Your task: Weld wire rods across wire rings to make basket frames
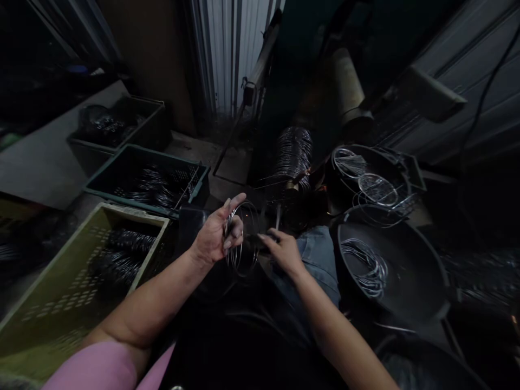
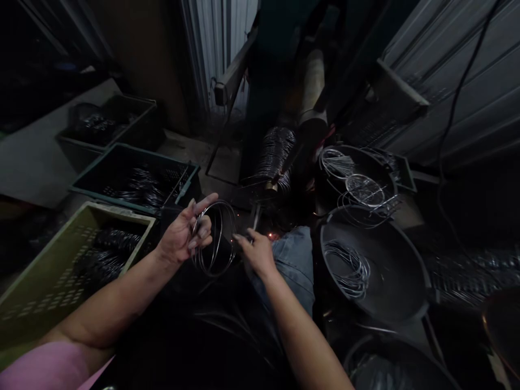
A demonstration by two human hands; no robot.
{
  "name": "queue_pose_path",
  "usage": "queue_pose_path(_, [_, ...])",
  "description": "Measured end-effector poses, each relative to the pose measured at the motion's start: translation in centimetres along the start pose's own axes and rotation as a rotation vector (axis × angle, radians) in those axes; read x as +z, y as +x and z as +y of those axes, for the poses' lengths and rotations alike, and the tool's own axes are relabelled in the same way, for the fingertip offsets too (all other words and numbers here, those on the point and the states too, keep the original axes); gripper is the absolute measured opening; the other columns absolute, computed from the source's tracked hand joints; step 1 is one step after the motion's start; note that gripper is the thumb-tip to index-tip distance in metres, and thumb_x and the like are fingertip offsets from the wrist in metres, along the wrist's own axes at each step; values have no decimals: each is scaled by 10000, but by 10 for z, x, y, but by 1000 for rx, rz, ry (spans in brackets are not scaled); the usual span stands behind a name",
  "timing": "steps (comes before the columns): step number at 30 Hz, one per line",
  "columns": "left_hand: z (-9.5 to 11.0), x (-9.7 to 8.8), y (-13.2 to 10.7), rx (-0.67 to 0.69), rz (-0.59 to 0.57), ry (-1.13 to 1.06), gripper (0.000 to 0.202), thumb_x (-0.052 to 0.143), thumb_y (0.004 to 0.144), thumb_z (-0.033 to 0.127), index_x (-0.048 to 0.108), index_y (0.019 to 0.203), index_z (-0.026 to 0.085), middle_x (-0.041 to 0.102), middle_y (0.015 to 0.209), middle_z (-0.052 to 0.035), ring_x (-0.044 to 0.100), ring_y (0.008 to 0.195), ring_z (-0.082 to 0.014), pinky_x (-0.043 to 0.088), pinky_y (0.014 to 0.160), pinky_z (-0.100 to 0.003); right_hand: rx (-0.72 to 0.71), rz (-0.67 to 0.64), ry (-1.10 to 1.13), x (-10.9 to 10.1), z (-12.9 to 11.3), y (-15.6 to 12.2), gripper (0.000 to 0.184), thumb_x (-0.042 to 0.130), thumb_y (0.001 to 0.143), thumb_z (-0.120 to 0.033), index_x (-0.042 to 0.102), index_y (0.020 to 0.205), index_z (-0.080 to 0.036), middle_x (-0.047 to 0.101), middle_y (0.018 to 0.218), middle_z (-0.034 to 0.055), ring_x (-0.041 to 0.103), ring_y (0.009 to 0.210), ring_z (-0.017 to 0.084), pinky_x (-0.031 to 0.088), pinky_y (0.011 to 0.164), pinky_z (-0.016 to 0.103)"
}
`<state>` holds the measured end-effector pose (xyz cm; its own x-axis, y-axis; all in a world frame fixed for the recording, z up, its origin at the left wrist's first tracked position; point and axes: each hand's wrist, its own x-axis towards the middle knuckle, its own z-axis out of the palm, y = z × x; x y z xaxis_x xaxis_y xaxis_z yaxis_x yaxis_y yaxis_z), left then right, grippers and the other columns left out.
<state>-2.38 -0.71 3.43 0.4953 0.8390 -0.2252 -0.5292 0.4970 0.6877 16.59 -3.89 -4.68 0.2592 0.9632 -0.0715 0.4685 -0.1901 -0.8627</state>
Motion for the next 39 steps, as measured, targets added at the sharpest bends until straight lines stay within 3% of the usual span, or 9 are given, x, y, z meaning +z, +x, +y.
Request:
queue_pose_path(3, [-2, 1, -4, -6, -44, -17, 541, 396, 857, 470, 398, 1309, 174, 544, 487, 29, 325, 253, -46, 252, 331, -171, -35, -91, -38, 18, 0, -7, 236, 593, 678, -328, 704, 832, -188, 701, 837, 46, 634, 815, 209, 476, 735, 294])
queue_pose_path(9, [-4, 1, -12, -30, -50, -34, 549, 381, 846, 508, 412, 1310, 216, 539, 488, 35, 334, 261, -47, 260, 352, -184, -94, -116, -148, 2, -10, -2, 299, 518, 756, -371, 681, 914, -176, 690, 869, 56, 618, 827, 202, 454, 774, 314])
queue_pose_path(15, [-11, 7, -16, -39, -81, -45, 565, 381, 840, 511, 398, 1326, 223, 537, 504, 34, 329, 268, -45, 258, 360, -193, -145, -91, -229, 11, -15, -6, 229, 513, 735, -255, 682, 872, -180, 683, 898, 84, 606, 872, 231, 424, 796, 335])
queue_pose_path(18, [-12, 4, -15, -21, -42, -55, 611, 475, 803, 451, 333, 1362, 249, 604, 626, 6, 461, 364, -69, 358, 441, -211, -132, -41, -232, -8, -15, -10, 256, 481, 768, -302, 675, 871, -169, 681, 867, 87, 607, 823, 221, 429, 750, 323])
queue_pose_path(21, [-14, 2, -13, -30, -16, -98, 678, 558, 744, 374, 313, 1368, 267, 638, 765, -21, 587, 554, -122, 443, 554, -256, -110, 17, -231, -42, -19, -19, 285, 483, 784, -381, 670, 819, -169, 664, 758, 59, 589, 729, 197, 421, 687, 300])
queue_pose_path(26, [-31, 7, -7, -101, 67, 21, 559, 682, 626, 160, 563, 1172, 171, 648, 781, -30, 634, 680, -153, 482, 642, -279, 9, 140, 50, -86, -26, -37, 257, 589, 737, -410, 651, 705, -162, 529, 547, -25, 463, 528, 113, 348, 515, 231])
queue_pose_path(29, [-45, 10, -4, -141, 153, 179, 395, 709, 588, 97, 669, 980, 119, 676, 816, -55, 634, 702, -139, 489, 678, -259, 116, 234, 259, -98, -24, -43, 241, 655, 682, -402, 649, 709, -163, 473, 501, -53, 390, 464, 83, 291, 449, 213])
queue_pose_path(32, [-55, 11, -2, -156, 155, 287, 271, 707, 605, 125, 699, 875, 101, 691, 801, -71, 627, 661, -136, 504, 664, -271, 152, 279, 341, -102, -18, -45, 249, 695, 642, -399, 649, 703, -162, 464, 491, -56, 376, 451, 79, 278, 432, 210])
queue_pose_path(39, [-59, 17, 2, -192, 113, 401, 332, 674, 654, 153, 661, 980, 88, 654, 600, -41, 600, 495, -116, 445, 481, -207, 59, 244, 87, -113, -8, -51, 311, 638, 701, -443, 665, 854, -173, 566, 616, -6, 508, 572, 142, 403, 547, 263])
